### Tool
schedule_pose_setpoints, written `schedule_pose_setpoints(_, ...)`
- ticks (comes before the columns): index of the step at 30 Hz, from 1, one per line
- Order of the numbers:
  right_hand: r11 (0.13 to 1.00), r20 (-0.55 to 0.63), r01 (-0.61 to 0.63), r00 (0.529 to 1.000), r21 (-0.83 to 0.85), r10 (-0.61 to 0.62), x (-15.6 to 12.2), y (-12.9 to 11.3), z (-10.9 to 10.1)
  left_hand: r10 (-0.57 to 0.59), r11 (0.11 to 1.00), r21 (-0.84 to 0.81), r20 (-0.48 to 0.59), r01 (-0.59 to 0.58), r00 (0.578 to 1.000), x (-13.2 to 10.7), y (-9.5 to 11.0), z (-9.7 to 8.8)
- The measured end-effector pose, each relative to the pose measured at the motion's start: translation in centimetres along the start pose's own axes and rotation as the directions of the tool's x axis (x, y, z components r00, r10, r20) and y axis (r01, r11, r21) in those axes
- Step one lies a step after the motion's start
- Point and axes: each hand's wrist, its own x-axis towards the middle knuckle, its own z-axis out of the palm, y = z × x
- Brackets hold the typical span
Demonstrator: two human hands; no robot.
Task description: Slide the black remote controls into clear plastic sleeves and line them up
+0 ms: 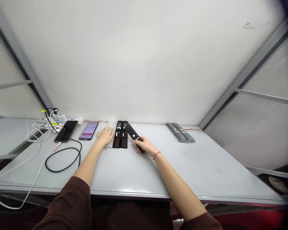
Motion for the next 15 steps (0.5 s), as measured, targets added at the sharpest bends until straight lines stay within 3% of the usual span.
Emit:
schedule_pose_setpoints(8,1.000,-0.006,-0.012,1.000,0.011,0.012,0.2,0.1,-0.1,-0.022,1.000,-0.005,0.000,0.022,1.000,-0.2,0.0,0.3)
schedule_pose_setpoints(10,1.000,-0.016,-0.003,1.000,0.024,0.004,0.0,0.0,0.0,-0.010,1.000,-0.010,-0.110,0.009,0.994,-0.4,0.2,0.0)
schedule_pose_setpoints(12,0.999,-0.025,0.008,1.000,0.041,-0.007,-0.1,-0.2,0.2,0.058,0.995,-0.059,-0.297,-0.079,0.953,-0.6,0.9,-0.6)
schedule_pose_setpoints(14,0.993,0.003,0.014,1.000,0.119,-0.015,-0.3,-0.4,0.6,0.088,0.941,-0.262,-0.419,-0.214,0.904,-1.0,2.3,-1.3)
schedule_pose_setpoints(15,0.982,0.037,0.012,0.999,0.187,-0.019,-0.4,-0.5,0.8,0.066,0.867,-0.428,-0.406,-0.254,0.911,-1.2,3.2,-1.5)
